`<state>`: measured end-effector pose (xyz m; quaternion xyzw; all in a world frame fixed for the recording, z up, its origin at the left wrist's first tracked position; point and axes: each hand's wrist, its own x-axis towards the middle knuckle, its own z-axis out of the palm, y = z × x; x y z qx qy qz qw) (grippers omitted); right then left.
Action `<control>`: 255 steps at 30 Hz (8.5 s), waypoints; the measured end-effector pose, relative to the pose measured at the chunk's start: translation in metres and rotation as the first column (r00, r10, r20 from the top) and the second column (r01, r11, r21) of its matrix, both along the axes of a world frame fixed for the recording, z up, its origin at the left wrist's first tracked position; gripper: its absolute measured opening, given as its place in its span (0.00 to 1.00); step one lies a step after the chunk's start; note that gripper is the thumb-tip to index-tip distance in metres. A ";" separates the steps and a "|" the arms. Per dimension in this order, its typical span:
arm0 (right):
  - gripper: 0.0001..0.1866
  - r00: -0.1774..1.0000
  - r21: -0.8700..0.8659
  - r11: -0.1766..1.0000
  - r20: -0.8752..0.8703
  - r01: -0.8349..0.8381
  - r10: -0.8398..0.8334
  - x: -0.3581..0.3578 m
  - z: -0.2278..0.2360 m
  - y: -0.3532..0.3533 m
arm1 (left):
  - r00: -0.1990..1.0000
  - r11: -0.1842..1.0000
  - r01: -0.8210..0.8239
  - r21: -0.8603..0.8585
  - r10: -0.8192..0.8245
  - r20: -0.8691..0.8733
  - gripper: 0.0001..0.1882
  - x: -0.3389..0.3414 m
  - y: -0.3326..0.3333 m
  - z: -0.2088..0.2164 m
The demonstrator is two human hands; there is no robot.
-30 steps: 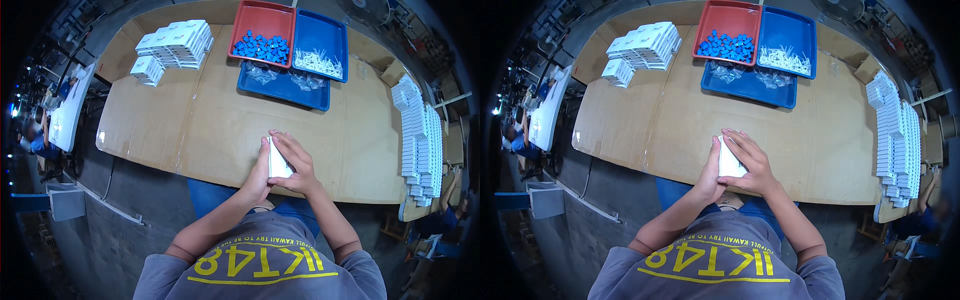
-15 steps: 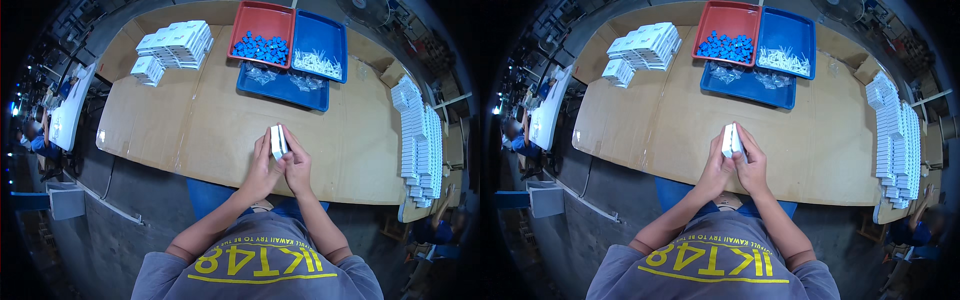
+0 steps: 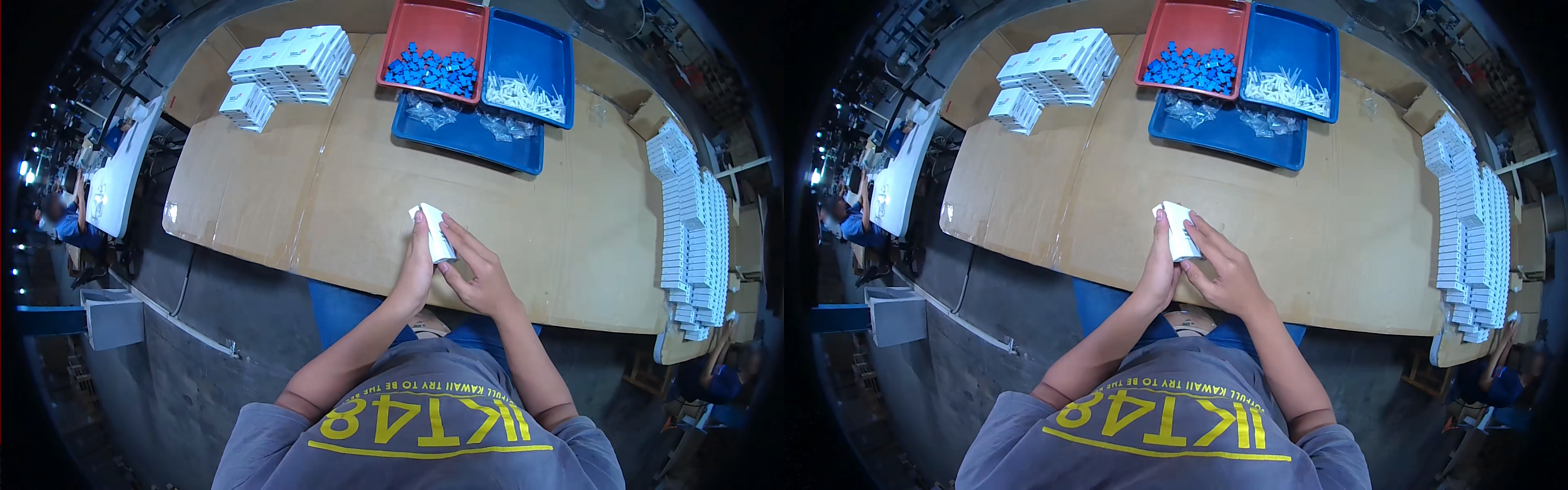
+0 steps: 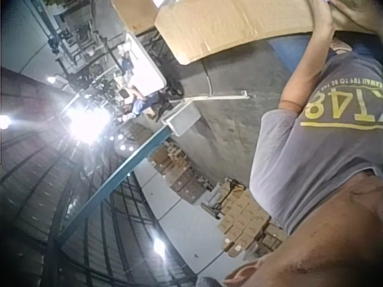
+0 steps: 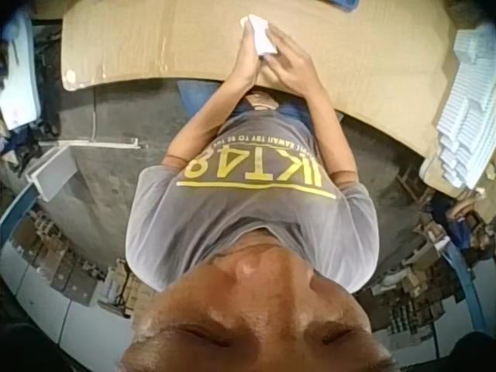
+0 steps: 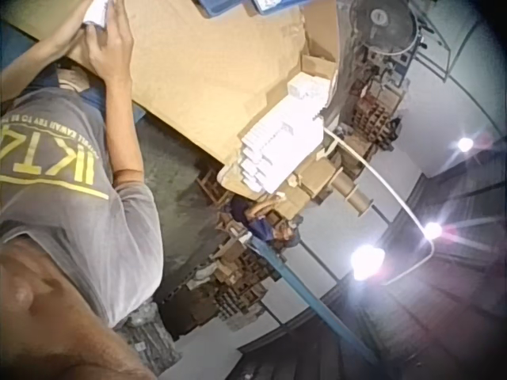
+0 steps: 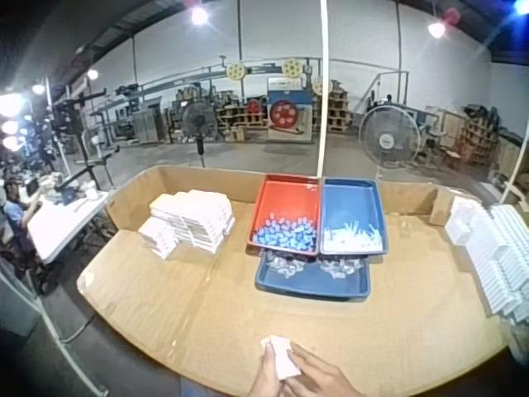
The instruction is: The person assembles small white plastic components and blue pins onto a circuit plate by hand.
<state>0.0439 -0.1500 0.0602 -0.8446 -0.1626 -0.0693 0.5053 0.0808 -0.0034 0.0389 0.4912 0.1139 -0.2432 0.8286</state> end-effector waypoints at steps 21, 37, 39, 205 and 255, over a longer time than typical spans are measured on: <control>0.26 0.933 -0.244 0.966 0.360 0.079 0.015 0.002 -0.022 -0.008 | 0.989 0.978 -0.096 0.184 0.074 0.125 0.34 -0.013 -0.012 0.006; 0.26 0.944 -0.203 0.972 0.326 0.120 -0.048 -0.013 -0.034 0.006 | 0.990 0.979 -0.137 0.154 0.129 0.061 0.32 -0.020 -0.009 -0.008; 0.25 0.942 -0.193 0.974 0.332 0.121 -0.051 -0.013 -0.037 0.008 | 0.990 0.980 -0.136 0.148 0.129 0.056 0.31 -0.021 -0.006 -0.005; 0.28 0.954 -0.101 0.984 0.278 0.149 -0.115 -0.018 -0.044 -0.016 | 0.987 0.977 0.042 0.210 -0.074 0.145 0.31 -0.025 -0.022 -0.016; 0.29 0.917 0.562 0.780 -0.398 0.277 -0.039 -0.022 -0.006 0.014 | 0.849 0.990 0.082 0.118 -0.132 0.512 0.46 -0.018 0.021 -0.021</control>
